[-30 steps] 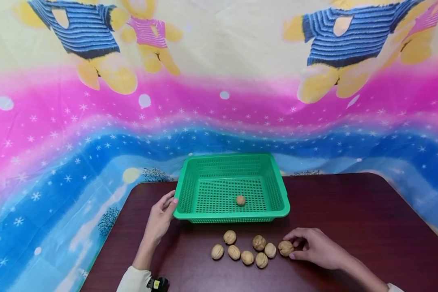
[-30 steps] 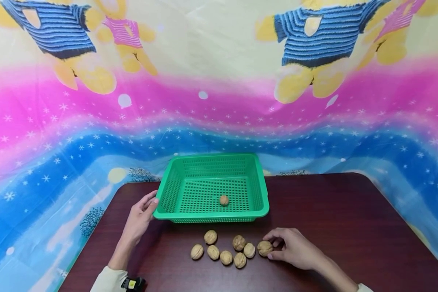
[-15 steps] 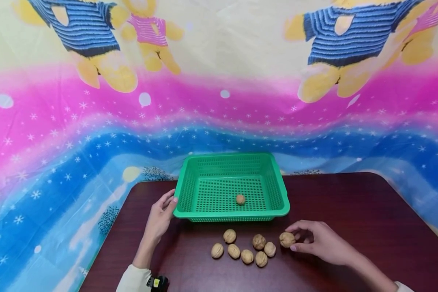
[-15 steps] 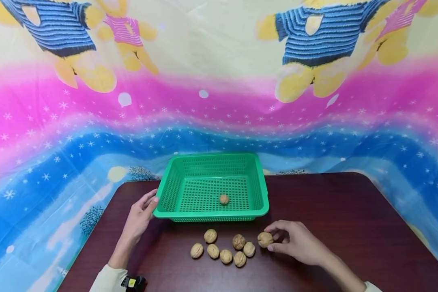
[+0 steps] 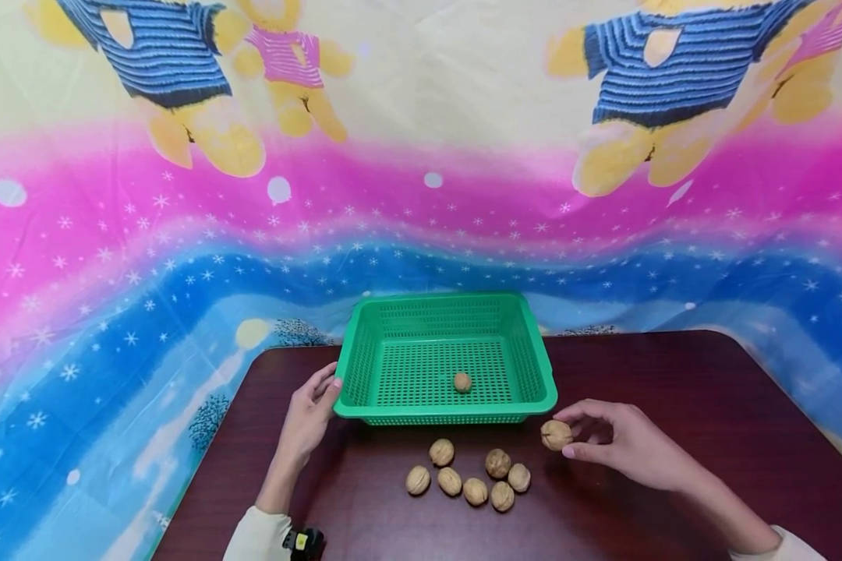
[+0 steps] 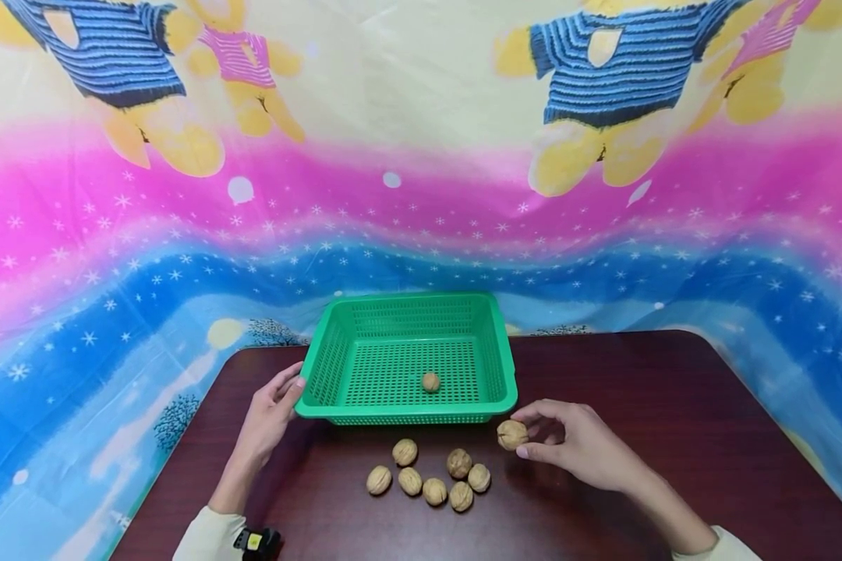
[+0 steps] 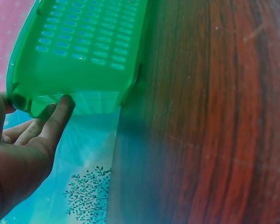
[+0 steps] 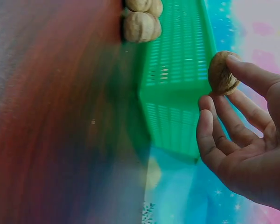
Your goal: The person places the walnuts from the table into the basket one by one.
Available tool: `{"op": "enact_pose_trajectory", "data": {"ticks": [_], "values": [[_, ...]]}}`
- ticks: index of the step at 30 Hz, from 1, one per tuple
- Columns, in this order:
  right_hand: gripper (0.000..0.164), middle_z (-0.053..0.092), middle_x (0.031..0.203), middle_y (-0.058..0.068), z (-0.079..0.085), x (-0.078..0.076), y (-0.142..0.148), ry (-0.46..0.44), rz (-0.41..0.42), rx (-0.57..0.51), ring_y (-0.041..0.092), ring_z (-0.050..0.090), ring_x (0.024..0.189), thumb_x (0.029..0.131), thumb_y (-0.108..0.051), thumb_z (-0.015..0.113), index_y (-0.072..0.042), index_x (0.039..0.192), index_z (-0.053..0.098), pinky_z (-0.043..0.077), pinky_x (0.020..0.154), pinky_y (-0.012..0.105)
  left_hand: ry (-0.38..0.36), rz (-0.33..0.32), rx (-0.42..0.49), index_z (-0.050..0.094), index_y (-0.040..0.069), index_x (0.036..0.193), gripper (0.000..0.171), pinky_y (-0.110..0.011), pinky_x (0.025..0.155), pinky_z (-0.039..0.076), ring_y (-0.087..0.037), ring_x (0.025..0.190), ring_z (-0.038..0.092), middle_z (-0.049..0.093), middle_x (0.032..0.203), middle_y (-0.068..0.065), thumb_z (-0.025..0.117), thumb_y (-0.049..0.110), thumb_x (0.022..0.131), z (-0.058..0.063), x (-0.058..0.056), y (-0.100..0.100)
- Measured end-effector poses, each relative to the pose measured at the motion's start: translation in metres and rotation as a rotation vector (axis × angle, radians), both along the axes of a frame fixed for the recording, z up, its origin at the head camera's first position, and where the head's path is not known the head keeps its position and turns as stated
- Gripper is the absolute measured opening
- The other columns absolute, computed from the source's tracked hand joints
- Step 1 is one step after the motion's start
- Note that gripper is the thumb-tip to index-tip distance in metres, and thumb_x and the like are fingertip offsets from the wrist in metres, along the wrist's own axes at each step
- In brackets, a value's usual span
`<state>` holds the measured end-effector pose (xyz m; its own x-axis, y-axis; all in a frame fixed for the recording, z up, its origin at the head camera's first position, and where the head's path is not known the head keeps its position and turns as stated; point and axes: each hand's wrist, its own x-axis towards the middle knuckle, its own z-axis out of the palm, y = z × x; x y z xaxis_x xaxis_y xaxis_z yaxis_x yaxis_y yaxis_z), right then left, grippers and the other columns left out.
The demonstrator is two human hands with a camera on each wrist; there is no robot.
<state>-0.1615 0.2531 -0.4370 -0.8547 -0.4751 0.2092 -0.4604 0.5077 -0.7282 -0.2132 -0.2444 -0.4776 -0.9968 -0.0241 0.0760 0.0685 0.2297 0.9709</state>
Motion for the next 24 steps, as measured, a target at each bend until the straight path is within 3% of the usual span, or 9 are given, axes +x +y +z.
{"op": "enact_pose_trajectory", "data": {"ticks": [15,24], "values": [[0.032,0.079,0.104,-0.006,0.030,-0.022,-0.015,0.000,-0.030,-0.032,0.005,0.073,0.091,0.094,-0.020,0.086,-0.018,0.124,0.076,0.060,0.074,0.026,0.003,0.006,0.004,0.045,0.011,0.164,0.056,-0.022,0.091,0.059,-0.040,0.138,0.063,0.057,0.156,-0.025,0.056,0.034,0.114,-0.001,0.000,0.001],[0.037,0.079,0.109,0.000,0.035,-0.045,-0.029,-0.043,-0.025,-0.034,0.008,0.072,0.092,0.096,-0.022,0.084,-0.013,0.130,0.075,0.059,0.072,0.027,0.000,0.010,-0.002,0.045,0.011,0.164,0.057,-0.022,0.091,0.059,-0.040,0.139,0.063,0.057,0.157,-0.024,0.057,0.034,0.114,-0.001,-0.001,0.000]]}}
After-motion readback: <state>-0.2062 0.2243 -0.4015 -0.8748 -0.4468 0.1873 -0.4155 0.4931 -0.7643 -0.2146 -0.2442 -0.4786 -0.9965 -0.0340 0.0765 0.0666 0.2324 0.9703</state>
